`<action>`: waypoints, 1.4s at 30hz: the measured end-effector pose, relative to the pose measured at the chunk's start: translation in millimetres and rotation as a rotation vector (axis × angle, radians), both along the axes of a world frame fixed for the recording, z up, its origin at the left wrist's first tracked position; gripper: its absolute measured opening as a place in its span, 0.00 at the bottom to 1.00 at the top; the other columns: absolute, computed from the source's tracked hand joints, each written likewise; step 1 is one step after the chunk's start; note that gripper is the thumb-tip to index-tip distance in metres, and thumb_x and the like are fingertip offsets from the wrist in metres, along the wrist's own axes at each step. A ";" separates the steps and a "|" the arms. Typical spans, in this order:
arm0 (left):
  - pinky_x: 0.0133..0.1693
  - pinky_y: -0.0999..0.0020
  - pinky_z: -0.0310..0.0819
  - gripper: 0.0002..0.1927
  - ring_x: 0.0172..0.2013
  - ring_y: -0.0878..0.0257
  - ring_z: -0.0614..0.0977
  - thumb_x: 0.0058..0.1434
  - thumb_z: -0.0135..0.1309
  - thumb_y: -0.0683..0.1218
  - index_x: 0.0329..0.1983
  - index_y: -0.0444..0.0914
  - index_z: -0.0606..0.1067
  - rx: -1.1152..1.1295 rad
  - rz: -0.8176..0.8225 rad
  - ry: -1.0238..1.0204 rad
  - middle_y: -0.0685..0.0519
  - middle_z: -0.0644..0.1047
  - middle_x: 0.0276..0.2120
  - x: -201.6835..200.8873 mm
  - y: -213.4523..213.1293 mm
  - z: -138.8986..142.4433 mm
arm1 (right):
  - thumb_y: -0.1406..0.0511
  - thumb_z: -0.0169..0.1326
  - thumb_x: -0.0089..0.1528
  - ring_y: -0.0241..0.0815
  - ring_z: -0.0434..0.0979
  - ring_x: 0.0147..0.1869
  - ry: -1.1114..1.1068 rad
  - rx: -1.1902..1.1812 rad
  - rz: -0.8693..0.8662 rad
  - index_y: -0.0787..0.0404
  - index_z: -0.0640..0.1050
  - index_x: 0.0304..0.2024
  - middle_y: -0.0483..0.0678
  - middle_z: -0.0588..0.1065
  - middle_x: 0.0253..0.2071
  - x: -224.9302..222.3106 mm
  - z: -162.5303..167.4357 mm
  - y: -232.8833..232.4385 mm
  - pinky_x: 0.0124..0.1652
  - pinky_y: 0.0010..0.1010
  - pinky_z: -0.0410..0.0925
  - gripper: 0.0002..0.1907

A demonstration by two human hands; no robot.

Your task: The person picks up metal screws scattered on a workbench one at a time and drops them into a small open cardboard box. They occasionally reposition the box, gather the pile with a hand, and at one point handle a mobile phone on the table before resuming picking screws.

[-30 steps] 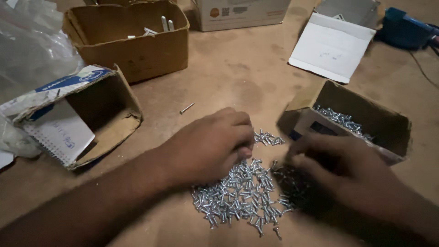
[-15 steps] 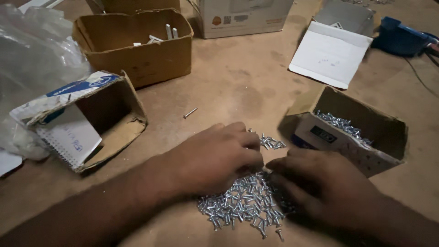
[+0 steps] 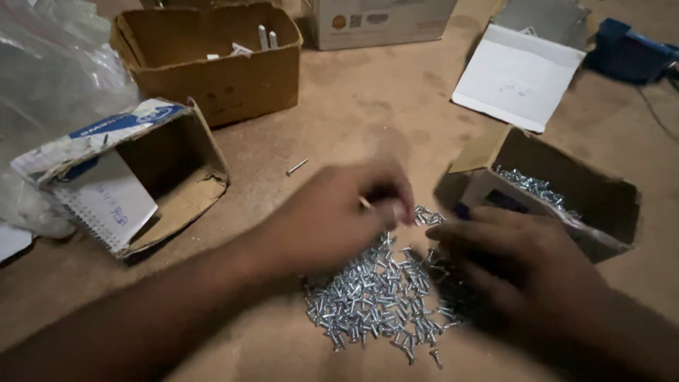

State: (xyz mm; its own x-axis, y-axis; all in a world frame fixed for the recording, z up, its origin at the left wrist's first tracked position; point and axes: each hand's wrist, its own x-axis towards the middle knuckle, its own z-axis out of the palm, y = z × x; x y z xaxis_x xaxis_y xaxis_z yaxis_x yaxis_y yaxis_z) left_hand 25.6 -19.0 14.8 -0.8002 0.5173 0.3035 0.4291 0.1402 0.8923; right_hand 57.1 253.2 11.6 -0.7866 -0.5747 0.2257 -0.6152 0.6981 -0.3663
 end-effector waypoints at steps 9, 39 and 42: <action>0.32 0.74 0.72 0.11 0.28 0.70 0.77 0.58 0.53 0.46 0.33 0.34 0.82 0.090 0.104 -0.337 0.54 0.81 0.27 -19.2 -6.8 -3.8 | 0.62 0.61 0.60 0.45 0.84 0.40 -0.224 0.152 0.081 0.50 0.84 0.50 0.45 0.81 0.36 -10.2 -9.4 -16.4 0.40 0.35 0.74 0.15; 0.42 0.46 0.74 0.11 0.38 0.44 0.82 0.62 0.47 0.48 0.36 0.38 0.77 -0.720 -0.129 0.292 0.44 0.81 0.33 28.8 19.0 7.3 | 0.62 0.60 0.59 0.36 0.85 0.40 -0.438 0.161 -0.428 0.44 0.83 0.57 0.44 0.85 0.40 -6.7 3.0 -18.4 0.44 0.30 0.77 0.22; 0.43 0.47 0.75 0.11 0.39 0.42 0.82 0.62 0.46 0.47 0.36 0.38 0.77 -0.794 -0.109 0.224 0.42 0.81 0.33 29.4 18.7 4.9 | 0.58 0.60 0.63 0.37 0.85 0.40 -0.467 0.242 -0.458 0.45 0.83 0.54 0.46 0.86 0.39 -8.0 6.2 -28.6 0.45 0.29 0.77 0.17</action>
State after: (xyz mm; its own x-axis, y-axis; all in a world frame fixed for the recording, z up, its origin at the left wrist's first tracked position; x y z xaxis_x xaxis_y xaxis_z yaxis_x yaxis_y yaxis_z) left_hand 55.0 -0.4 19.7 -0.6973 0.7158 -0.0385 0.6322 0.6394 0.4376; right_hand 49.1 224.6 17.8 -0.9452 -0.1538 -0.2879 -0.0557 0.9451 -0.3221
